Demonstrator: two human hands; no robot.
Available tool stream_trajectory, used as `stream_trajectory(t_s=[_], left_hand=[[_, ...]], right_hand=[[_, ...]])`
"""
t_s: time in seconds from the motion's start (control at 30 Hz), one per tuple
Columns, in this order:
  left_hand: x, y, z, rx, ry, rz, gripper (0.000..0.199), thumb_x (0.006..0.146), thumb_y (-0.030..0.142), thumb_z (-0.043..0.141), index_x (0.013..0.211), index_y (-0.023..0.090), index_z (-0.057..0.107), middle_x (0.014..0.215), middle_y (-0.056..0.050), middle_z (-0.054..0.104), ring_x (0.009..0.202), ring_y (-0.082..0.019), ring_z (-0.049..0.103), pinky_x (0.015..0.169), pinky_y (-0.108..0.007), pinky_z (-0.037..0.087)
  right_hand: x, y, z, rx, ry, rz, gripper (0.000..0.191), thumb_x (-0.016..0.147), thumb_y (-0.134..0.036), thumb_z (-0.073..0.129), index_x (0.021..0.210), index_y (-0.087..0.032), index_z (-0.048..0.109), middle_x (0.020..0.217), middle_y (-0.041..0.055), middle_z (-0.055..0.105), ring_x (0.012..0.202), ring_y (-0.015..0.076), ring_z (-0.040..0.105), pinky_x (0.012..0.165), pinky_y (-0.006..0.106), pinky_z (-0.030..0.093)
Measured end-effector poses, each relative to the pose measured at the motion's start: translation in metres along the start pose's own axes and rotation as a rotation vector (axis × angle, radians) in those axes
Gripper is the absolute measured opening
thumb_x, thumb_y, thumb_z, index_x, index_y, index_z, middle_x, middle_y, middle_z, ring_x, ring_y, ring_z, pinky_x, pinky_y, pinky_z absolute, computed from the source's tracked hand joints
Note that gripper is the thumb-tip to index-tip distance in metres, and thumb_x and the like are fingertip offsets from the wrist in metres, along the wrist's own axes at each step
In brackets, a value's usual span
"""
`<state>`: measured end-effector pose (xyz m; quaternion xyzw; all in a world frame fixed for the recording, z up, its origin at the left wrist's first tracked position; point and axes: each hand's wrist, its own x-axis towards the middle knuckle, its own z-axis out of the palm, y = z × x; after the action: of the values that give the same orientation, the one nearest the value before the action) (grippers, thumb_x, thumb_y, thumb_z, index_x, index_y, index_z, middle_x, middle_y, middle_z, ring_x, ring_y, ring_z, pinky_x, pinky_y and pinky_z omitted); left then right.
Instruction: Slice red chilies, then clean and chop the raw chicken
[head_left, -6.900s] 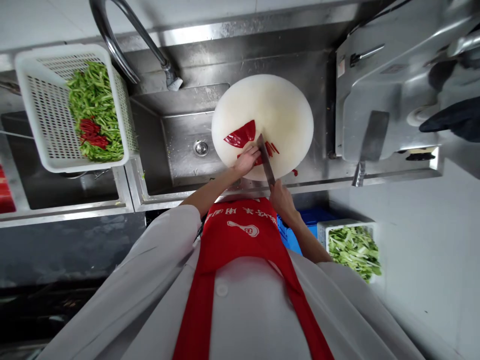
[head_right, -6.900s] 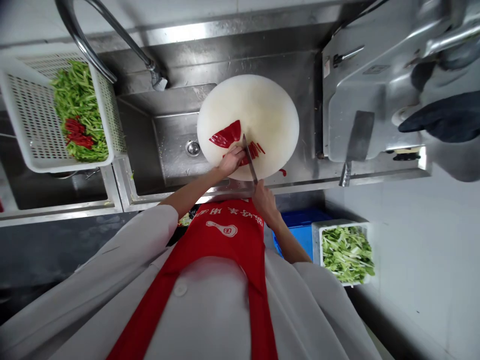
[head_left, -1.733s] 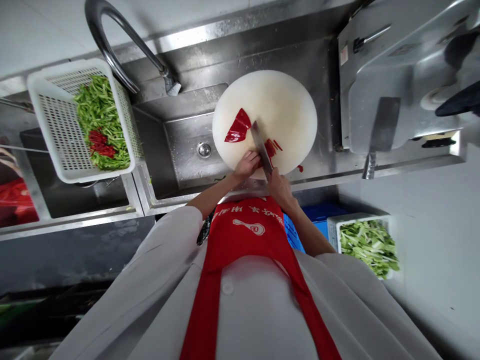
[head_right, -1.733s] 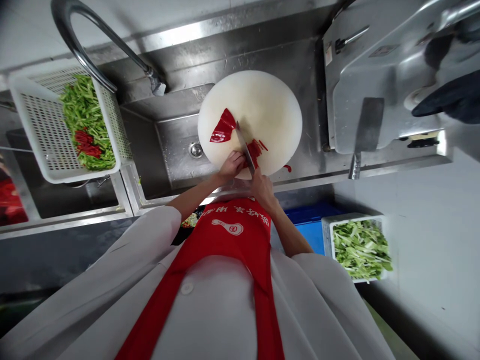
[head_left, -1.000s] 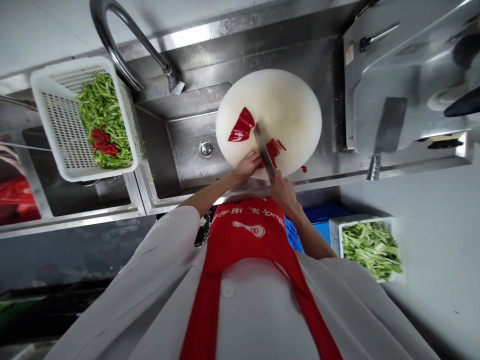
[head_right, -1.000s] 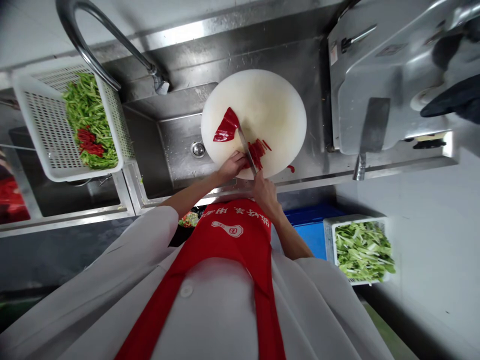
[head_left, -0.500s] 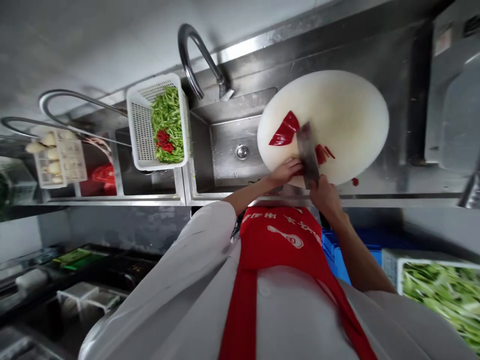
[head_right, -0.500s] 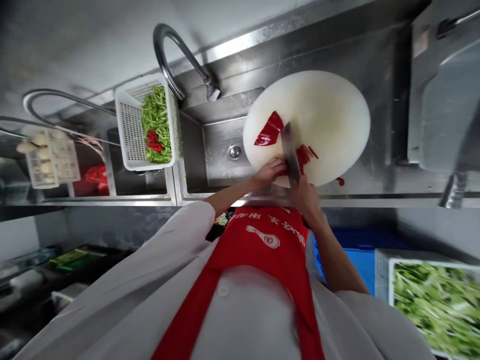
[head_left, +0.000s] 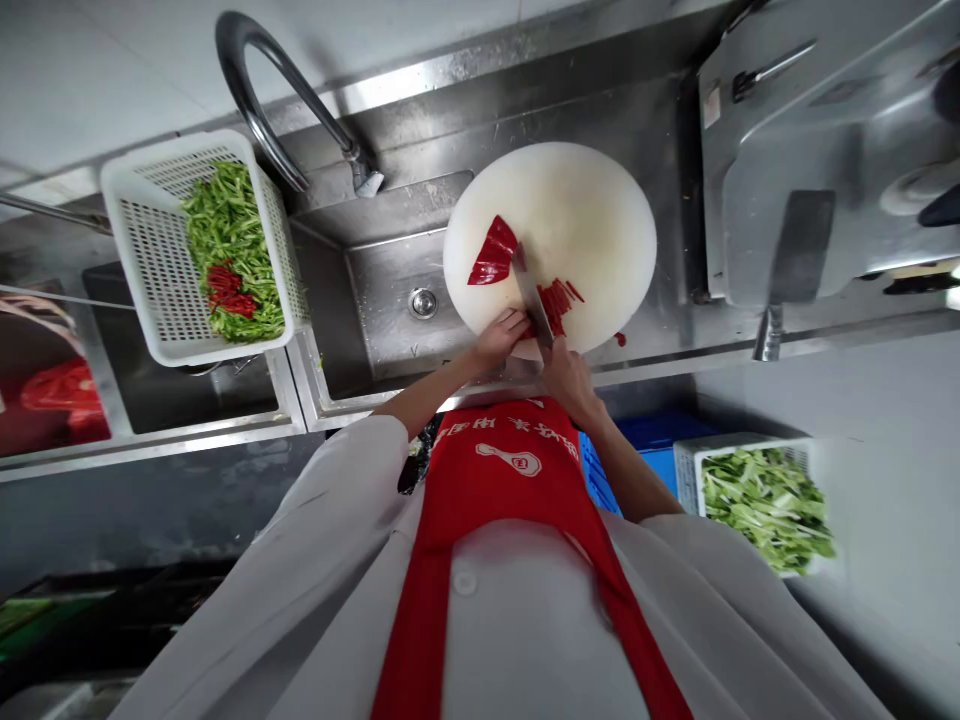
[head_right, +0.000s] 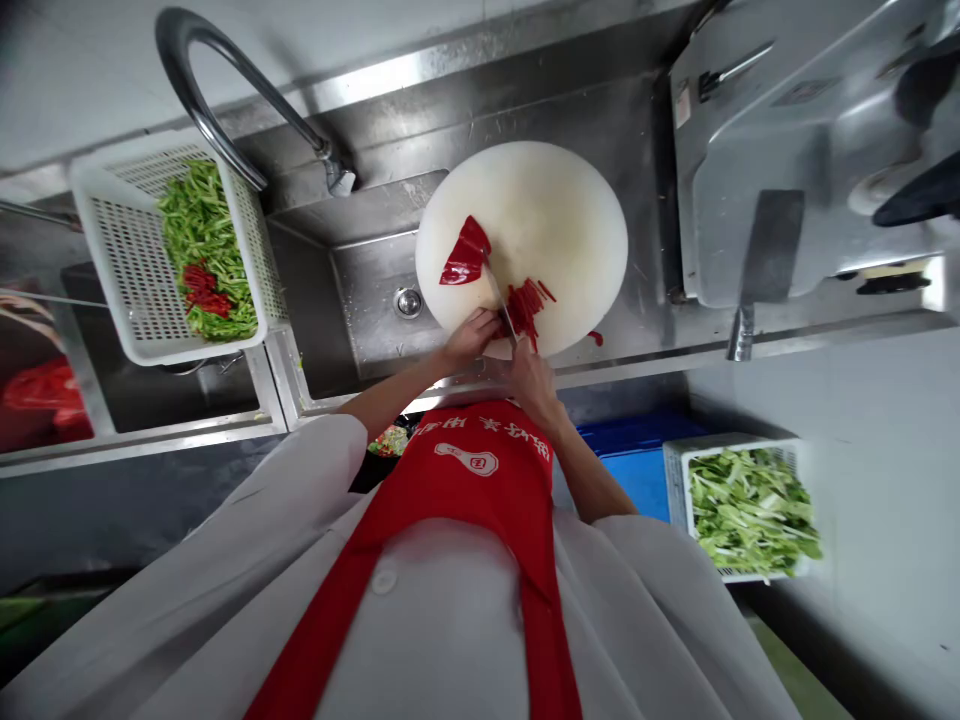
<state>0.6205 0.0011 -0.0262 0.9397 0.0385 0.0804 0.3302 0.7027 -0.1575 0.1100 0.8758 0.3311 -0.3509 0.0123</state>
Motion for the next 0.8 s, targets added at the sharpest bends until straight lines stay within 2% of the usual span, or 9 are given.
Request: stream_trajectory(t_s=[0.13,0.27,0.4,0.6,0.8], left_hand=[[-0.002,-0.0004,0.0003,-0.037,0.04,-0.002,0.038,0.107,0.03,0.035,0.122,0.013,0.066,0.113,-0.015,0.065,0.109,-0.026,0.058,0.101,-0.047,0.052],[-0.0019,-0.0007,0.0,-0.063,0.04,0.006,0.04,0.107,0.032,0.034,0.12,0.013,0.067,0.115,-0.016,0.065,0.11,-0.025,0.058,0.102,-0.047,0.052],[-0.0038,-0.0024,0.0016,-0.091,0.056,-0.005,0.04,0.107,0.033,0.035,0.12,0.012,0.066,0.116,-0.018,0.065,0.111,-0.026,0.058,0.102,-0.048,0.052],[-0.0047,-0.0045,0.0038,-0.083,0.103,0.036,0.038,0.107,0.034,0.037,0.117,0.012,0.067,0.114,-0.017,0.065,0.11,-0.025,0.057,0.101,-0.047,0.053],[-0.0056,-0.0049,-0.001,-0.105,0.095,0.02,0.036,0.107,0.033,0.037,0.113,0.014,0.067,0.111,-0.015,0.065,0.109,-0.025,0.058,0.098,-0.047,0.054]], right_hand=[[0.0016,0.0035,-0.0046,0.026,-0.01,-0.01,0.037,0.105,-0.028,0.03,0.13,-0.01,0.05,0.103,0.022,0.073,0.094,0.031,0.07,0.078,0.036,0.046],[-0.0024,0.0007,0.0005,0.016,-0.032,-0.005,0.037,0.105,-0.026,0.029,0.132,-0.011,0.05,0.101,0.0208,0.073,0.093,0.0305,0.071,0.079,0.037,0.047],[0.0028,-0.0015,0.002,0.049,0.006,0.011,0.036,0.105,-0.03,0.035,0.131,-0.011,0.051,0.103,0.0214,0.072,0.096,0.0311,0.071,0.079,0.036,0.047],[-0.003,0.0024,0.0035,0.048,-0.016,-0.017,0.034,0.105,-0.027,0.031,0.128,-0.011,0.051,0.099,0.0191,0.073,0.093,0.0293,0.07,0.077,0.035,0.046],[0.0015,-0.0019,0.0027,0.109,0.013,-0.01,0.033,0.105,-0.027,0.034,0.129,-0.01,0.05,0.102,0.0206,0.073,0.095,0.0303,0.071,0.077,0.035,0.046]])
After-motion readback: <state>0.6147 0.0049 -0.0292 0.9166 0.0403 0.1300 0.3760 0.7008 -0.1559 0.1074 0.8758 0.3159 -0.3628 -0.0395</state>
